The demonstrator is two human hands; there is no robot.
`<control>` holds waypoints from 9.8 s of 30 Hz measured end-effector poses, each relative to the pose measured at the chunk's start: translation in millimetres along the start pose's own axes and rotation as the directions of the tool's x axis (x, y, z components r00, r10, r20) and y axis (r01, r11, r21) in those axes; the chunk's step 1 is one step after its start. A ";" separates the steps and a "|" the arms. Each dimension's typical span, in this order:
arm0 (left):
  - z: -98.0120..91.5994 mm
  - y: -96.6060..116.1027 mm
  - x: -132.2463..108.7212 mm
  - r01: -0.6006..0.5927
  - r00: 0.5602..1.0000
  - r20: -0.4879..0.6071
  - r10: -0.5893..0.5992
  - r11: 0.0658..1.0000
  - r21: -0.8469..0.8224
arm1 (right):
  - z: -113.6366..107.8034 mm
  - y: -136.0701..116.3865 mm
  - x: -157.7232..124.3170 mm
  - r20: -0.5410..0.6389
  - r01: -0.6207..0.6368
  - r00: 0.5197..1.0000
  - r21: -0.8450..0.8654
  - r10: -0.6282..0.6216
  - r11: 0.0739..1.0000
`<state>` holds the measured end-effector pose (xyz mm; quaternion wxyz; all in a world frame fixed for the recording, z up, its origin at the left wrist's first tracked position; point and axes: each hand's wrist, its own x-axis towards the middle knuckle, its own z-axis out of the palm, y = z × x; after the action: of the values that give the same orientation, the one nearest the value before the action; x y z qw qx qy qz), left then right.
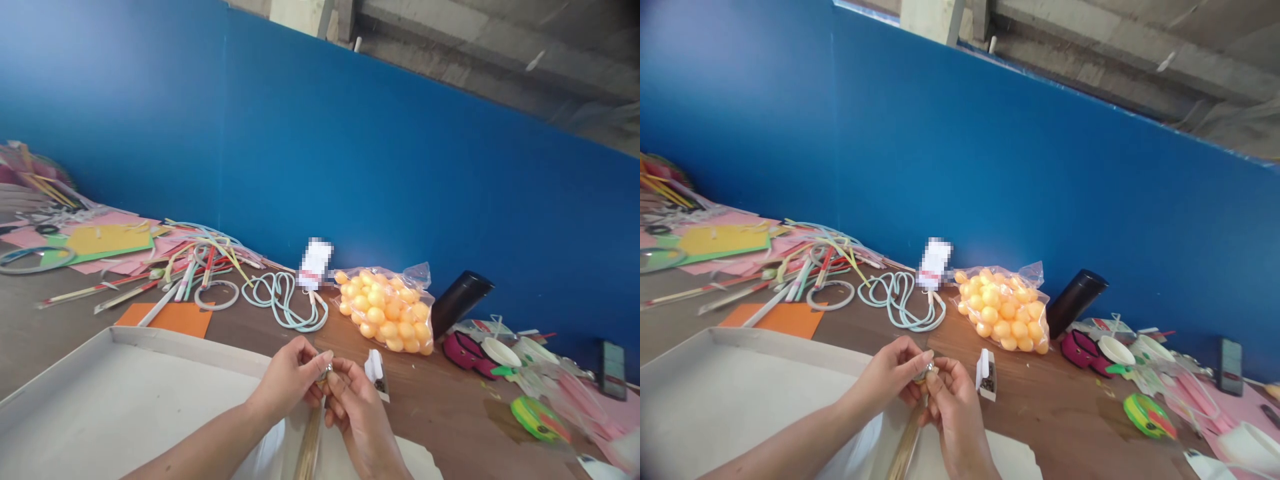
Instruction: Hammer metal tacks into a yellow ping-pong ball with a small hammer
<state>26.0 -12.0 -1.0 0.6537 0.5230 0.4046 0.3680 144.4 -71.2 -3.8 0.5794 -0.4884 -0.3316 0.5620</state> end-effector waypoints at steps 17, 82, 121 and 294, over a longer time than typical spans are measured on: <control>-1.6 -1.2 1.7 0.088 0.994 0.070 -0.079 0.988 -0.124 | -1.3 -5.5 -2.6 0.037 0.024 0.999 0.039 -0.026 0.999; -21.7 6.7 13.2 -0.050 0.999 -0.042 0.031 0.798 -0.600 | -12.2 5.8 0.9 0.025 -0.167 0.986 0.030 0.167 0.985; -19.2 -3.0 18.8 -0.078 0.987 -0.158 0.014 0.912 -0.403 | -4.3 22.8 -13.0 -0.099 0.147 0.980 -0.249 -0.176 0.957; -11.7 5.3 13.8 -0.031 0.974 -0.221 -0.046 0.941 -0.336 | 5.3 21.5 -13.3 -0.157 0.124 0.974 -0.236 -0.164 0.964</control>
<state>20.5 6.0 0.8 0.6848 0.3565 0.4092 0.4864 130.4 -85.5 -20.1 0.5867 -0.5727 -0.3757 0.4320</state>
